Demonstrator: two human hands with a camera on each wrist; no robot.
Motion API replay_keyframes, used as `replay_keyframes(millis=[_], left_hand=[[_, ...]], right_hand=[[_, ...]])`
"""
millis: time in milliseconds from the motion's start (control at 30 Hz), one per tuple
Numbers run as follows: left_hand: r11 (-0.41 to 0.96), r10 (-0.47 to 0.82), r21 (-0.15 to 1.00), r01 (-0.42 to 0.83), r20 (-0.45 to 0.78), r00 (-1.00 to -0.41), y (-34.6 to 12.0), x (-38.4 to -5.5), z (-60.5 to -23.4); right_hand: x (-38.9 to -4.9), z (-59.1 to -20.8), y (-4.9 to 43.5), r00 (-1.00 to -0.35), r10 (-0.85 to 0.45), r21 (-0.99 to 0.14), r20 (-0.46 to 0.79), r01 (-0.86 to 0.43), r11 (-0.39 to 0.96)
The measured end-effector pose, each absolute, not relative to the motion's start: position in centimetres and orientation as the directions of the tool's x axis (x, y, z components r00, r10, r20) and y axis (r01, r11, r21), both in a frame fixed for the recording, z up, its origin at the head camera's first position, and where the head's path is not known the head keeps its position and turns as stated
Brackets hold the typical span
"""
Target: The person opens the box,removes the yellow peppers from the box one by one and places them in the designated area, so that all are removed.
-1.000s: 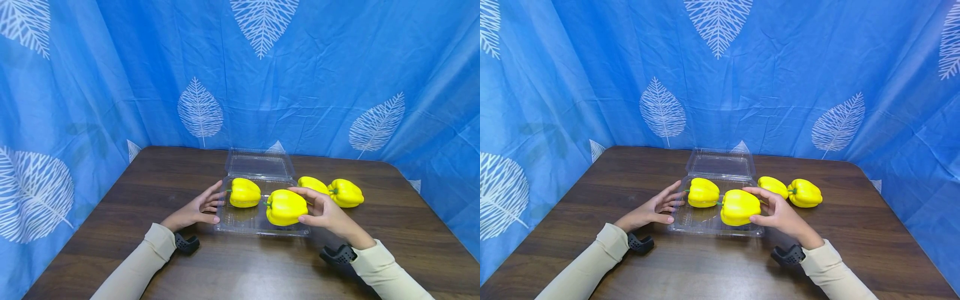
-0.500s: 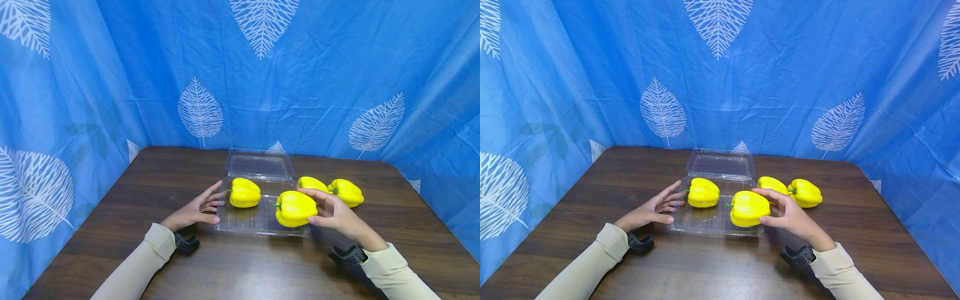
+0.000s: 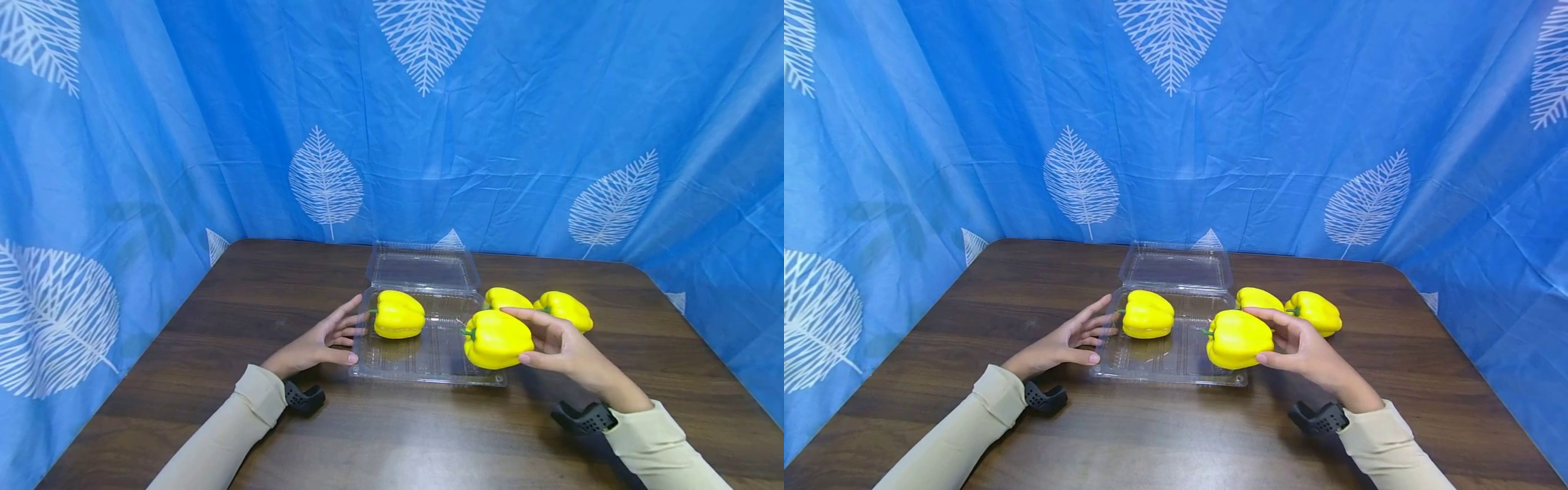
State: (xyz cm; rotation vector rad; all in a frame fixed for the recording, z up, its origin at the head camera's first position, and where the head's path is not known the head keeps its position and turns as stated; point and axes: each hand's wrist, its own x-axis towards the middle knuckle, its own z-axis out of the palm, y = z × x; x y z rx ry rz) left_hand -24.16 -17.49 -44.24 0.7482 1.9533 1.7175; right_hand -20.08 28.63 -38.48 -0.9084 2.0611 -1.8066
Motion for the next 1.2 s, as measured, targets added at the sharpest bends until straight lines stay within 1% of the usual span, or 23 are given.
replay_keyframes(millis=[200, 367, 500, 833, 1200], left_hand=[[0.088, 0.646, 0.989, 0.119, 0.034, -0.763, -17.5, -24.2, -44.3], [0.08, 0.647, 0.99, 0.12, 0.04, -0.761, -17.5, -24.2, -44.3], [0.083, 0.649, 0.989, 0.124, 0.041, -0.76, -17.5, -24.2, -44.2], [0.095, 0.646, 0.988, 0.124, 0.034, -0.762, -17.5, -24.1, -44.2], [0.096, 0.646, 0.988, 0.123, 0.033, -0.763, -17.5, -24.2, -44.2]], right_hand=[[-20.1, -38.6, 29.5, -0.78, -0.588, -0.952, 0.213, -0.301, 0.055], [-20.2, -38.6, 30.2, -0.757, -0.611, -0.956, 0.231, -0.293, 0.001], [-20.3, -38.7, 31.0, -0.751, -0.62, -0.959, 0.226, -0.283, -0.007], [-20.6, -38.7, 32.9, -0.766, -0.606, -0.956, 0.215, -0.293, 0.032], [-20.9, -39.2, 34.4, -0.778, -0.6, -0.962, 0.186, -0.268, 0.05]])
